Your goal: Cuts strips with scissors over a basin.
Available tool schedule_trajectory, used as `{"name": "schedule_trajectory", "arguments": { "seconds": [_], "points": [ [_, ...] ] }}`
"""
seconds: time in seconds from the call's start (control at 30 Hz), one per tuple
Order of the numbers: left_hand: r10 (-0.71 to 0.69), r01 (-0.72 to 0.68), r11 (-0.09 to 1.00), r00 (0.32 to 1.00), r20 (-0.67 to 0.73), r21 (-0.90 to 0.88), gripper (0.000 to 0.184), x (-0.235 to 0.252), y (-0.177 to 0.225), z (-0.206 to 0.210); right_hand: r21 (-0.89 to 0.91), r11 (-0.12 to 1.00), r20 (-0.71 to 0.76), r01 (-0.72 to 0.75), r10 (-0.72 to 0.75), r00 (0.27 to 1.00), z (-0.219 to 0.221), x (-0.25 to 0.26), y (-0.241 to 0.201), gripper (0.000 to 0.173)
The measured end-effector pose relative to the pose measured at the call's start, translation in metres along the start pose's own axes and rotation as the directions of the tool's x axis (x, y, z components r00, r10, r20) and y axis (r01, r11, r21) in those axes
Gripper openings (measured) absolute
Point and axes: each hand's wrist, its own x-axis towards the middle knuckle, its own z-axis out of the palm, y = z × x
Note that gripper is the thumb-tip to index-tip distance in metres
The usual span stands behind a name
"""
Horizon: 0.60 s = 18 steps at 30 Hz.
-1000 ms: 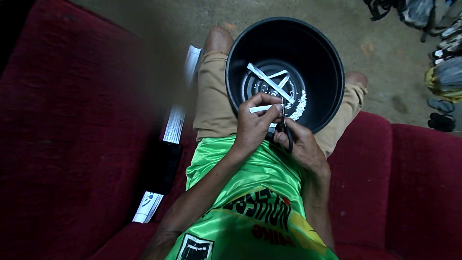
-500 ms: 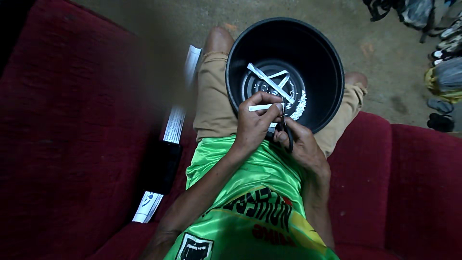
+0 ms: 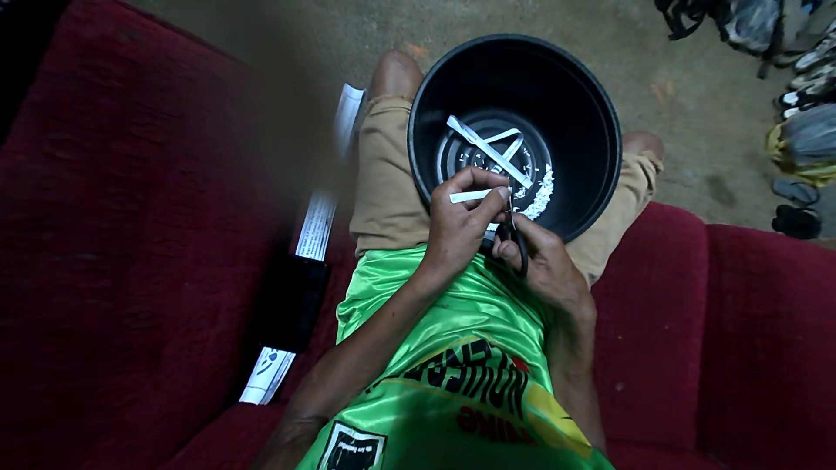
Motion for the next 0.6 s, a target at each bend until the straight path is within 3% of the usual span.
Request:
{"name": "schedule_trajectory", "arguments": {
  "seconds": [0.2,0.43,0.6],
  "points": [
    [0.003,-0.003,1.0,1.0,-0.004,0.008,0.01,0.0001,-0.001,0.0008,-0.017,0.999,-0.023,0.027,-0.027,0.999,-0.0009,0.0012,0.0004,0.042],
    [0.0,0.0,1.0,1.0,-0.008,0.007,0.011,-0.0002,-0.0015,0.001,-0.009,1.0,-0.013,-0.003,0.003,1.0,-0.0004,0.0004,0.0002,0.046],
    [0.0,0.0,1.0,1.0,-0.007,0.004,0.01,-0.0006,-0.0016,0.0009,-0.024,1.0,-0.028,0.011,-0.012,1.0,-0.0007,0.0004,-0.0009,0.04]
  ]
}}
